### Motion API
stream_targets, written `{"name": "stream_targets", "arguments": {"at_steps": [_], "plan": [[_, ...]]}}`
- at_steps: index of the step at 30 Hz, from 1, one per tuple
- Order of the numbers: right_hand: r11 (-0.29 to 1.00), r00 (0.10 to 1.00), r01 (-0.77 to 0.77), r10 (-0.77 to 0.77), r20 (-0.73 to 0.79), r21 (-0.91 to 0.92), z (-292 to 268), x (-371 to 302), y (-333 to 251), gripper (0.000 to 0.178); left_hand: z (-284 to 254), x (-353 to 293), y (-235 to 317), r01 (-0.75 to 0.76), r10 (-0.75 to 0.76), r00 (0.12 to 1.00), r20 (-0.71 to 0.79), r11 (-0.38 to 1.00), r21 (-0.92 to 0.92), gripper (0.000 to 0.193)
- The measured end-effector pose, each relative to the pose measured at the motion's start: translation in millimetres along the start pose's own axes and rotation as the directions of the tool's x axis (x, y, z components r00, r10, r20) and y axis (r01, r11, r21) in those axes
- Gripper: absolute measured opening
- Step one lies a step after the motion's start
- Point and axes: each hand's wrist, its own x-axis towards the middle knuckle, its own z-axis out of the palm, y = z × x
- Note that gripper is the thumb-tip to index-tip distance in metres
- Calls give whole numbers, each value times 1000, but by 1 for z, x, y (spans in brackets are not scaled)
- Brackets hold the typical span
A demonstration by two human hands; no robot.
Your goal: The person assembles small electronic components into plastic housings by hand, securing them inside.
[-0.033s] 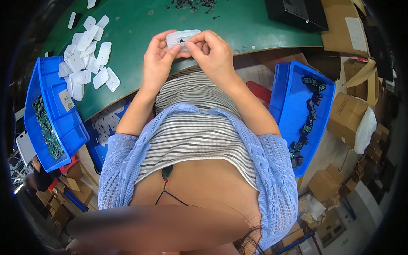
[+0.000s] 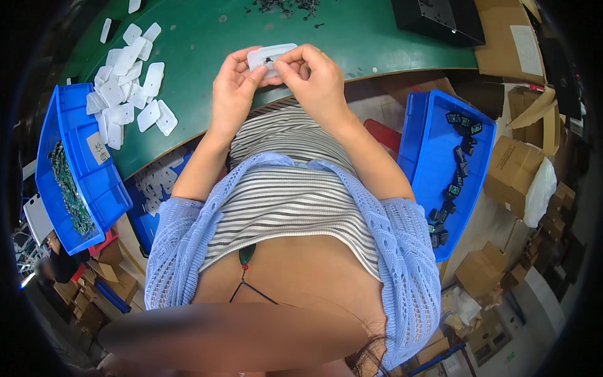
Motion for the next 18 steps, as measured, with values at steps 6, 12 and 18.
{"name": "stream_targets", "arguments": {"at_steps": [6,12,18], "plan": [[928,984,-166,133,120,332,-1,4,10,11,-4,-2,3,155,-157,987,-30,986,-60,19],[939,978,-180,138,157,292,-1,5,7,12,0,-5,-5,3,-5,999,-32,999,-48,15],[820,958,-279,205,199,500,-2,4,7,12,2,-7,-9,-34,31,999,-26,992,-124,13]]}}
